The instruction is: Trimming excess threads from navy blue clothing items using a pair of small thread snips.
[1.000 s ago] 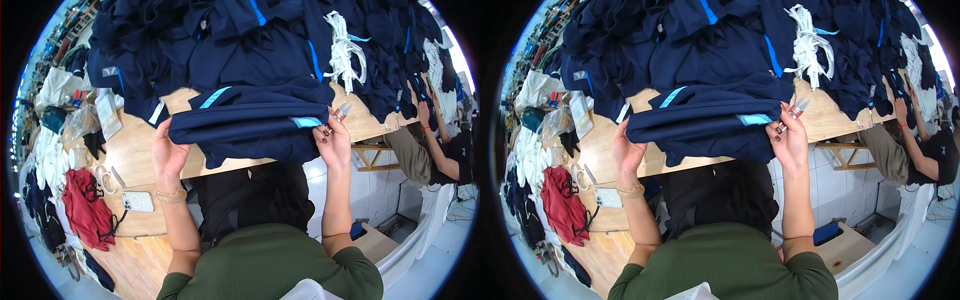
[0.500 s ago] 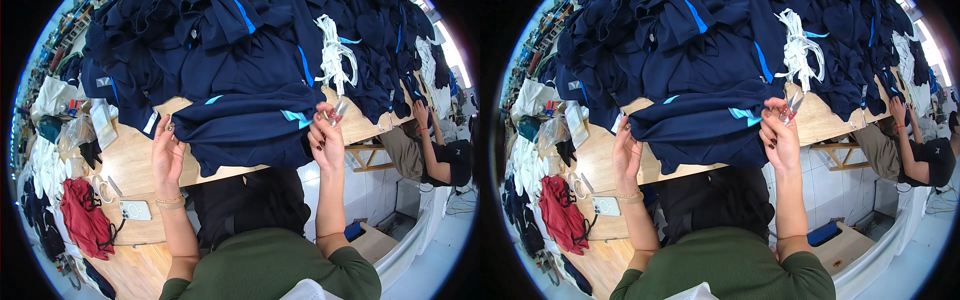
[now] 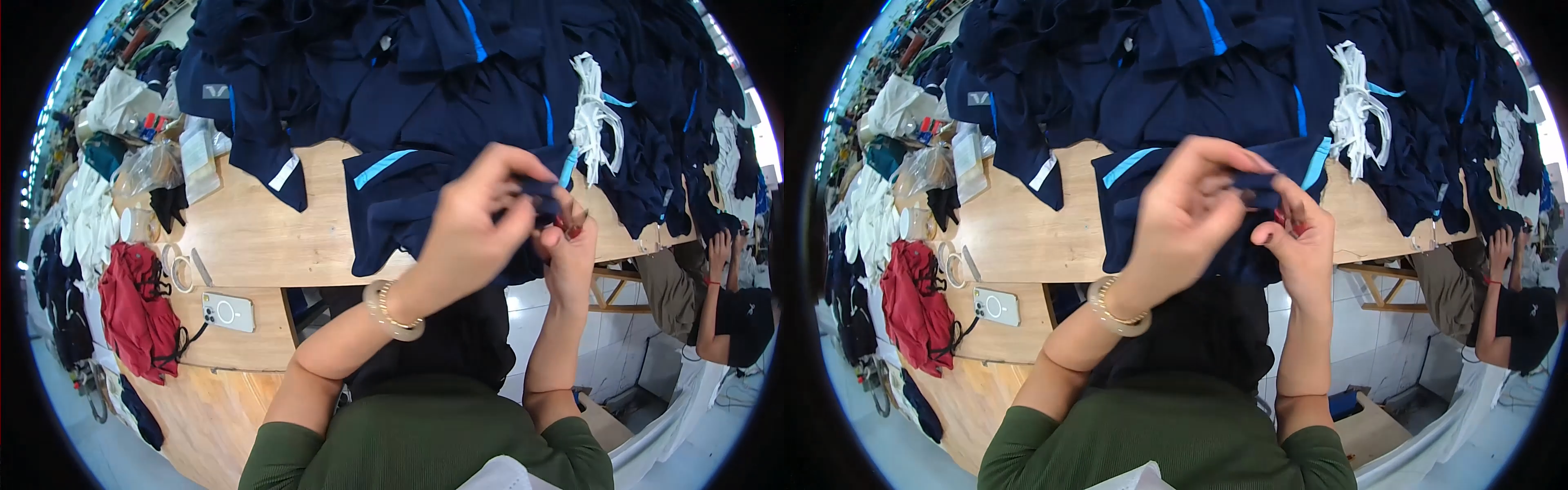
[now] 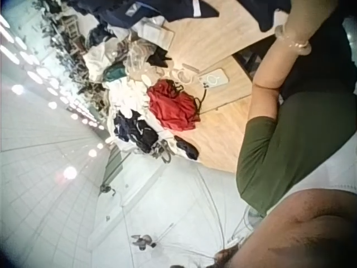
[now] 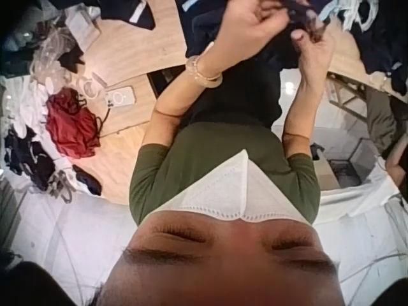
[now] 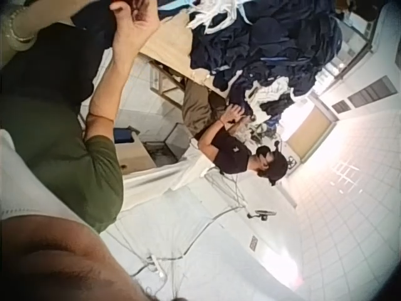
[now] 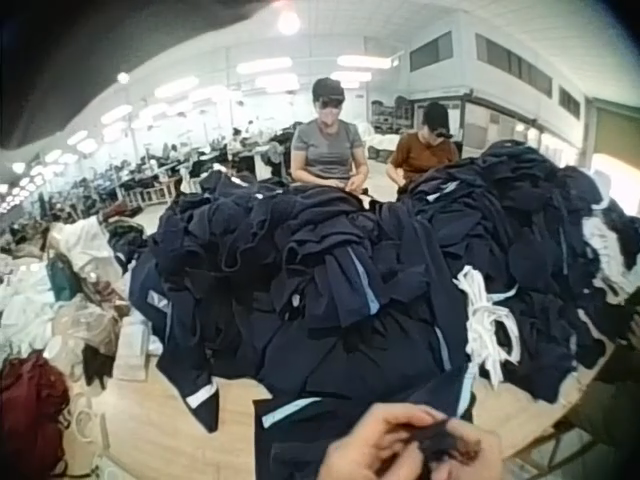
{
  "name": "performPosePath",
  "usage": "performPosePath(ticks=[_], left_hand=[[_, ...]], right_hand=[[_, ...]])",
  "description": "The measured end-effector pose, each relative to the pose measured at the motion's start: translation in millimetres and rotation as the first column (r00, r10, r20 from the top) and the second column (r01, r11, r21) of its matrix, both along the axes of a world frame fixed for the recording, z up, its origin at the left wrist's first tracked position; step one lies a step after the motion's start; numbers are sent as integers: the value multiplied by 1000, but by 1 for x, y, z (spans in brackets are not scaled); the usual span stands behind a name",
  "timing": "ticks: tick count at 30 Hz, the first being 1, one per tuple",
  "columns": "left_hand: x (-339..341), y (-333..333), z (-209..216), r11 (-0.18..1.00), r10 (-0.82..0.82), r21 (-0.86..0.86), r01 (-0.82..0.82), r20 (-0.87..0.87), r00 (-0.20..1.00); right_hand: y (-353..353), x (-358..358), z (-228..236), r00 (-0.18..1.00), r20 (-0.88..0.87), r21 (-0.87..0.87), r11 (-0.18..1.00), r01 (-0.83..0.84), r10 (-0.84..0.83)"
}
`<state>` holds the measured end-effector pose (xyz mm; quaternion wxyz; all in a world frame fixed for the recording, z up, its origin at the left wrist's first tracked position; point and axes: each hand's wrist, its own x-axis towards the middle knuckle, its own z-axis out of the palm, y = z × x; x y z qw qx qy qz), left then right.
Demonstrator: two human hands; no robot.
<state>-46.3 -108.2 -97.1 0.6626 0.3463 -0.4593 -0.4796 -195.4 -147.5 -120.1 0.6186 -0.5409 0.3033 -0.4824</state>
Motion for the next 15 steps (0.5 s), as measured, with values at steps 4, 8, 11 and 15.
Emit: performPosePath(ticks=[4,8,11,15], left_hand=[[11,18,-5,992,63,-127,-15,380,923],[71,47,-61,828,495,58,-557,390,777],[101,80,-108,681,410,397,-615,489,770],[88,80,-123,641,245,678,-359,263,933]], right_hand=[[-7,1,4,973,-171,203,961,187,-153],[-24,-9,7,923,13,234,899,371,-384],[-37,-27,4,941,67,200,929,313,-331],[-40,-29,3,920,78,209,909,362,-384]])
